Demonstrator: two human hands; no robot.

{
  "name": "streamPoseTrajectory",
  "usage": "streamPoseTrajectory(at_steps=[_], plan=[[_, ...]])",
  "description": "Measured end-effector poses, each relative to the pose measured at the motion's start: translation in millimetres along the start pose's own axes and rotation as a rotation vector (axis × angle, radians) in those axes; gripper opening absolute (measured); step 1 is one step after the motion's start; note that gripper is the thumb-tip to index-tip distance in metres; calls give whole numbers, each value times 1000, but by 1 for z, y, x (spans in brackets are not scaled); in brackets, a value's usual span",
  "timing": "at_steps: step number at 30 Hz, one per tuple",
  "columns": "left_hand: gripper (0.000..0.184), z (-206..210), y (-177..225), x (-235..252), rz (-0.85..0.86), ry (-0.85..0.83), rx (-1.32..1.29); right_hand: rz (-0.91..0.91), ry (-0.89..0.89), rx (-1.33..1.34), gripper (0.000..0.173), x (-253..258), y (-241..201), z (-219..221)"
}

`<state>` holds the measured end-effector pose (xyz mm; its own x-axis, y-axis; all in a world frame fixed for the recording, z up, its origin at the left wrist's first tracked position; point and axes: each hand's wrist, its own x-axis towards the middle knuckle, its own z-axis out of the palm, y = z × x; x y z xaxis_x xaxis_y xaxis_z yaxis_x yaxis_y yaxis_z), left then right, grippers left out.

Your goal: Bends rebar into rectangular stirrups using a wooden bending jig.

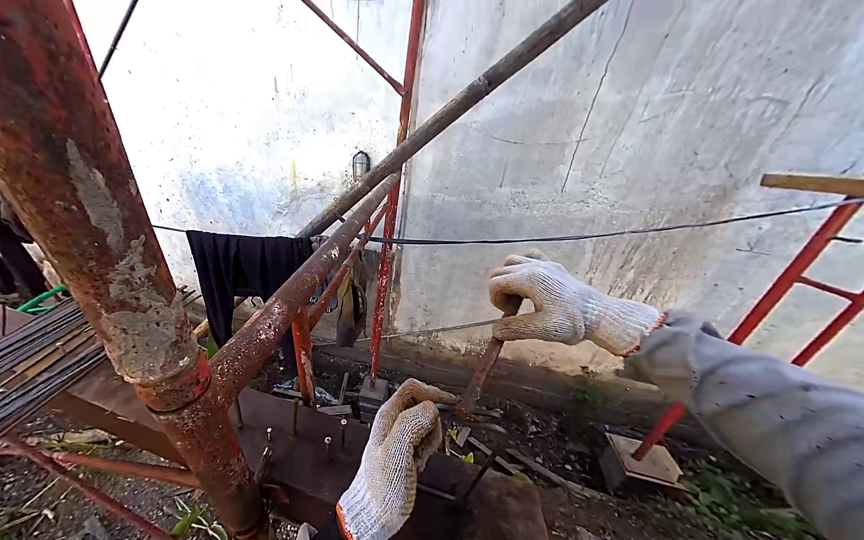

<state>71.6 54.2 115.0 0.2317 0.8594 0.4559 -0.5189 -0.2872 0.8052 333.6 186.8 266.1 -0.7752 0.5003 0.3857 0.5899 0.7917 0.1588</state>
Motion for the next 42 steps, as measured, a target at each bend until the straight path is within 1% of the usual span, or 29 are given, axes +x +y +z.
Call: streamPoseTrajectory(at_steps=[5, 10, 14, 19, 25, 27, 30, 32, 36, 40, 42], plan=[[27, -1, -1, 0, 18, 14, -7, -130, -84, -15, 51, 39, 4, -10], [27, -2, -2, -1, 20, -15, 8, -242, -125, -70, 51, 61, 0, -18], [27, 1, -1, 0, 16, -14, 26, -275, -211, -50, 50, 73, 3, -20], [25, 4, 0, -3, 31, 10, 67, -306, -299, 13, 51, 82, 2, -10], [24, 7, -2, -5, 64, 32, 90, -368, -188, 92, 45, 70, 15, 21], [21, 11, -2, -5, 91, 70, 158, -388, -133, 74, 43, 60, 16, 28], [19, 19, 3, -3, 129, 147, 322, -402, -83, 70, 50, 51, 13, 37], [19, 23, 4, -1, 131, 184, 367, -410, -43, 60, 51, 49, 18, 46], [23, 27, 5, 7, 94, 262, 403, -355, -6, -3, 53, 43, 26, 48], [32, 31, 2, 15, 83, 343, 469, -255, -54, -45, 50, 28, 23, 44], [35, 33, 0, 19, 77, 397, 489, -216, -68, -45, 53, 22, 22, 46]])
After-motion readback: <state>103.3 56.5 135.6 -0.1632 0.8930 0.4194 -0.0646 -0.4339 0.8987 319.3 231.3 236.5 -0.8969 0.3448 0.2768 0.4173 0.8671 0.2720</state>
